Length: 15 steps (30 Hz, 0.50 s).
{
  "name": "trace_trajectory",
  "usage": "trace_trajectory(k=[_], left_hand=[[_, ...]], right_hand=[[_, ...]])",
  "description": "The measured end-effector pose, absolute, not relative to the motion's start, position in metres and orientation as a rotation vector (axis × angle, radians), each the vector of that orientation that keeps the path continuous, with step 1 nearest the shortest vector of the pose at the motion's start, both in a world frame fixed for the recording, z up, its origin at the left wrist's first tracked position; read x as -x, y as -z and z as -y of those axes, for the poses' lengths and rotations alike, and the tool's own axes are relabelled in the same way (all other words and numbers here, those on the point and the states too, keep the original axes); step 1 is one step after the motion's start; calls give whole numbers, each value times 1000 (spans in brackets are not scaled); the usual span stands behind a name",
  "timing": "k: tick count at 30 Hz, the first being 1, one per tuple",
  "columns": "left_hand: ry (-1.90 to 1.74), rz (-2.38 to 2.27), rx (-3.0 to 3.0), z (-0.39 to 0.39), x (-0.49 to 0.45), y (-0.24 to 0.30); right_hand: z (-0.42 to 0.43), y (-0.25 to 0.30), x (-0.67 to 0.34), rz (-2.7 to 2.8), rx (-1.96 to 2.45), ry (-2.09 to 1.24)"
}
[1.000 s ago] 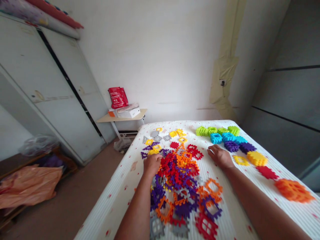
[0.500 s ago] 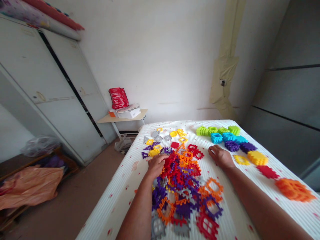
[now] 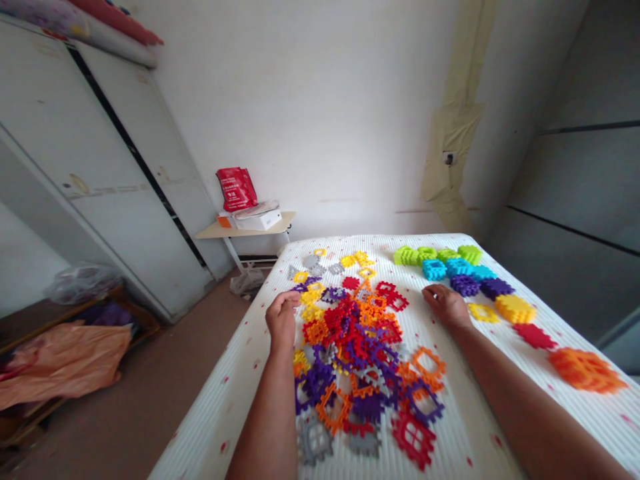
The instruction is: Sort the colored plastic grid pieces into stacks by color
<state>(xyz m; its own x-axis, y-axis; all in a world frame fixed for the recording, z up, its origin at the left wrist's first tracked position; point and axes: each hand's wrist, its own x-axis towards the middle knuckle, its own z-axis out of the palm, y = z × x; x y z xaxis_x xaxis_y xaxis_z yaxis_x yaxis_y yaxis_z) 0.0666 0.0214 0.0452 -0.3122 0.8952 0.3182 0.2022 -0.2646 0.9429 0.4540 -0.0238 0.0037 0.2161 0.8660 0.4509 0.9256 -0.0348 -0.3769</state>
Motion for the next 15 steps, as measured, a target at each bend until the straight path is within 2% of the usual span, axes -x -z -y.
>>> trace_trajectory(k=[8, 15], left_hand=[[-1721, -1407, -1056, -32, -58, -34], [-1600, -1316, -1252, -21, -67, -42]], right_hand=[[26, -6, -452, 1588, 1931, 65], [28, -6, -452, 1555, 1985, 0]])
